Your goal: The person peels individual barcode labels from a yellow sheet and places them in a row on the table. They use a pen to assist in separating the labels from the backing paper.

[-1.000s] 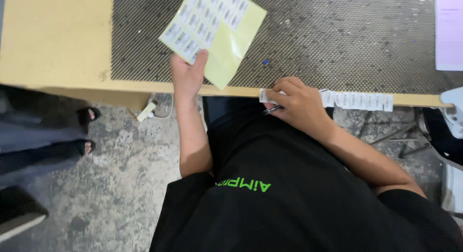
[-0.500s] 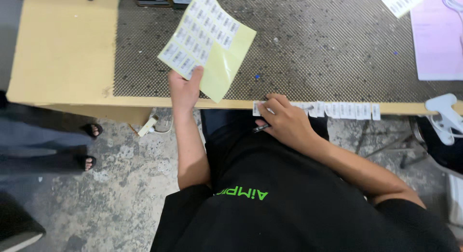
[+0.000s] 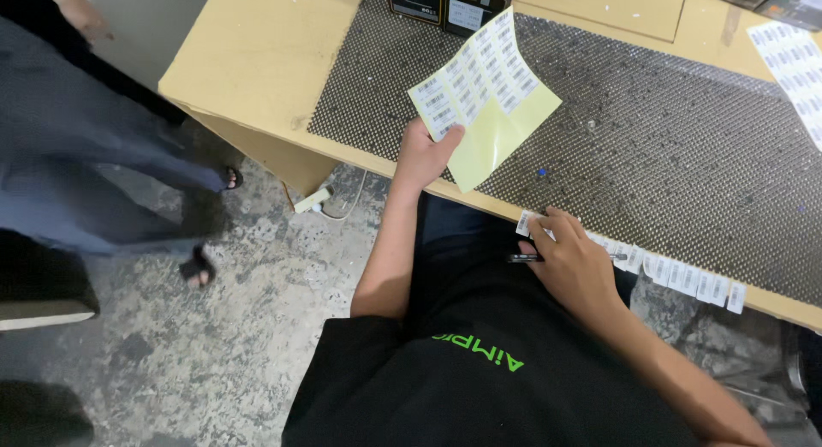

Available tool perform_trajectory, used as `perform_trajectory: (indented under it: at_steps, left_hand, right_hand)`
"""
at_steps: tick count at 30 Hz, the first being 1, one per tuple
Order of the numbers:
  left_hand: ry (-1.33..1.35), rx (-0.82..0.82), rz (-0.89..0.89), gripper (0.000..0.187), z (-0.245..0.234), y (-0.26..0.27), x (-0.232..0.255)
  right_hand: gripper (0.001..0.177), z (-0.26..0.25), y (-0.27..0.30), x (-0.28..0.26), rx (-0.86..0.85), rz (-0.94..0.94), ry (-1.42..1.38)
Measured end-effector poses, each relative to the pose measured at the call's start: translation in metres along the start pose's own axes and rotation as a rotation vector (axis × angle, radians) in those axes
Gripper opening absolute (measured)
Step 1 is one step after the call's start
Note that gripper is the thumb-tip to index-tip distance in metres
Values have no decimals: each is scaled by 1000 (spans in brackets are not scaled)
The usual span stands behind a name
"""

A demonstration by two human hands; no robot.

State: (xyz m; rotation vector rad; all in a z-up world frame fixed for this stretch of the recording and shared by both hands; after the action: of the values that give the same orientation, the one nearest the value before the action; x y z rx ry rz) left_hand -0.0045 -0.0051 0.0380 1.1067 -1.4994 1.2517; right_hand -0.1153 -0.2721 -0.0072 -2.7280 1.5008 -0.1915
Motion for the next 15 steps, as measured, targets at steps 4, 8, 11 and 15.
perform_trajectory:
  at_steps: [4, 8, 11, 15]
  left_hand:
    - [0, -20, 42, 12, -3, -1, 1]
    - [106, -46, 126, 10, -4, -1, -10]
    - [374, -79, 242, 7, 4, 0, -26]
    - [608, -64, 302, 24, 55, 13, -88]
  right_hand:
    - [34, -22, 0, 0, -53, 27, -178]
    - [31, -35, -3, 11, -134, 44, -404]
    - [38, -62, -18, 12, 84, 2, -621]
    - [47, -95, -35, 25, 297, -34, -658]
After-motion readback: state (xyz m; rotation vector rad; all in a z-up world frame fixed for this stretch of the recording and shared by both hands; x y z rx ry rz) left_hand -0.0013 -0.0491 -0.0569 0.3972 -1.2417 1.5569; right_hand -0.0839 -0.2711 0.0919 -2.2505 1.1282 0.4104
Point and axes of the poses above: each hand's wrist, its own y-axis away from the middle knuckle, its own z-axis out of the palm, x = y × z, the point moved 1 cm from there along -y, towards the middle knuckle, and after that the axes turned 14 degrees about -x, right-handed, at the moved point
